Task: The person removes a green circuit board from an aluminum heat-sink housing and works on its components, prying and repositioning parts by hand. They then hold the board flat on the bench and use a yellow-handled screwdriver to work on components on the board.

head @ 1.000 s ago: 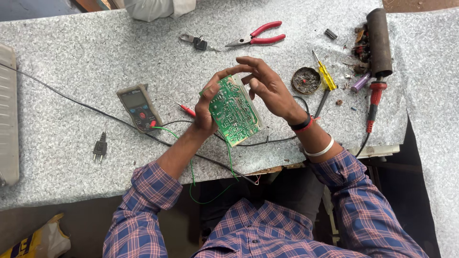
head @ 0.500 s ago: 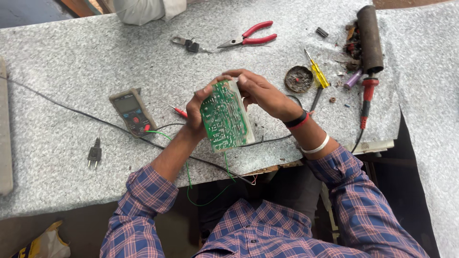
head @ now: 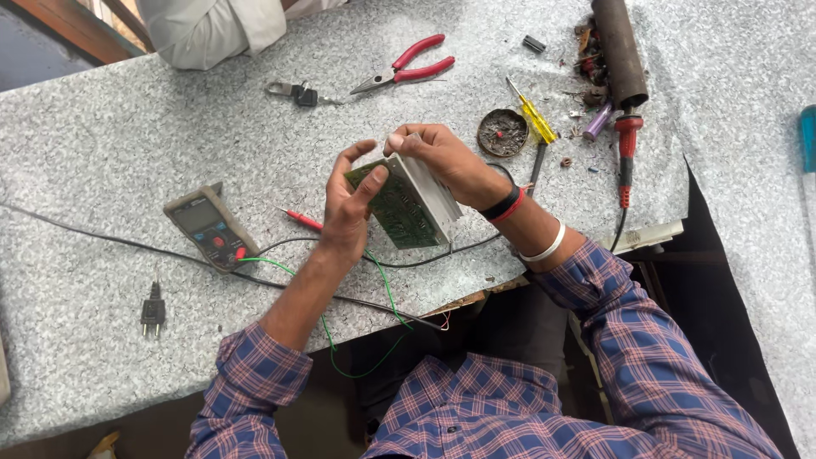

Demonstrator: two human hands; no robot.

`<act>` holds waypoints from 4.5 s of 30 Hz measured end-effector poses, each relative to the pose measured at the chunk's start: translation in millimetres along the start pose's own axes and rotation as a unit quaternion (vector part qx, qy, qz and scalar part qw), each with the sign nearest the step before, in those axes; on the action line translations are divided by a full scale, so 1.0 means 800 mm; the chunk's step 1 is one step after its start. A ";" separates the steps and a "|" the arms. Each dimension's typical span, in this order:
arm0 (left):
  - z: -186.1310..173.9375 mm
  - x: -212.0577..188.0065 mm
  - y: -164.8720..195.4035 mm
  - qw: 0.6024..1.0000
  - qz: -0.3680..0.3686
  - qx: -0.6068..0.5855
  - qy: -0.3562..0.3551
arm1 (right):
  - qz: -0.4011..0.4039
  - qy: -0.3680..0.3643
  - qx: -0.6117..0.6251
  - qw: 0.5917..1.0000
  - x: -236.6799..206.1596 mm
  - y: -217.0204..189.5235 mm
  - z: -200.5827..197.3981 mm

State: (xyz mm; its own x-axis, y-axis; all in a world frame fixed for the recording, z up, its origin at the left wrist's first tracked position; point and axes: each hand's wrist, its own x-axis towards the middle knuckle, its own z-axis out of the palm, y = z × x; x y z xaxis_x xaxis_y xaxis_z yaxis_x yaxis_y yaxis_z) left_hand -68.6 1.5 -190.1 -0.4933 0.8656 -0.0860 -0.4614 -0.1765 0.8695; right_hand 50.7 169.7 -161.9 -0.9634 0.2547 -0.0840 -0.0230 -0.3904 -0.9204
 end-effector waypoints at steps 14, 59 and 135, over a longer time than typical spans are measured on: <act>0.017 0.015 -0.017 0.998 0.032 0.044 -0.024 | -0.032 0.045 -0.006 0.998 -0.010 0.015 -0.033; -0.001 0.041 -0.028 0.994 0.034 0.103 -0.019 | 0.047 -0.022 0.039 0.998 0.018 0.031 -0.051; 0.009 -0.020 0.016 0.960 0.142 0.233 -0.068 | -0.397 0.057 -0.393 0.828 -0.039 -0.035 0.017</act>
State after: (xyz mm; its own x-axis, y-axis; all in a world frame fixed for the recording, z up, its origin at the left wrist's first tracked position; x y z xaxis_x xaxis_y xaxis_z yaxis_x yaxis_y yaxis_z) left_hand -60.8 -11.1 -174.2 -0.4343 0.8728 0.2228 0.0725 -0.2126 0.9744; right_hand 77.3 160.3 -128.5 -0.6958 0.2538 0.6719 -0.4129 0.6241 -0.6634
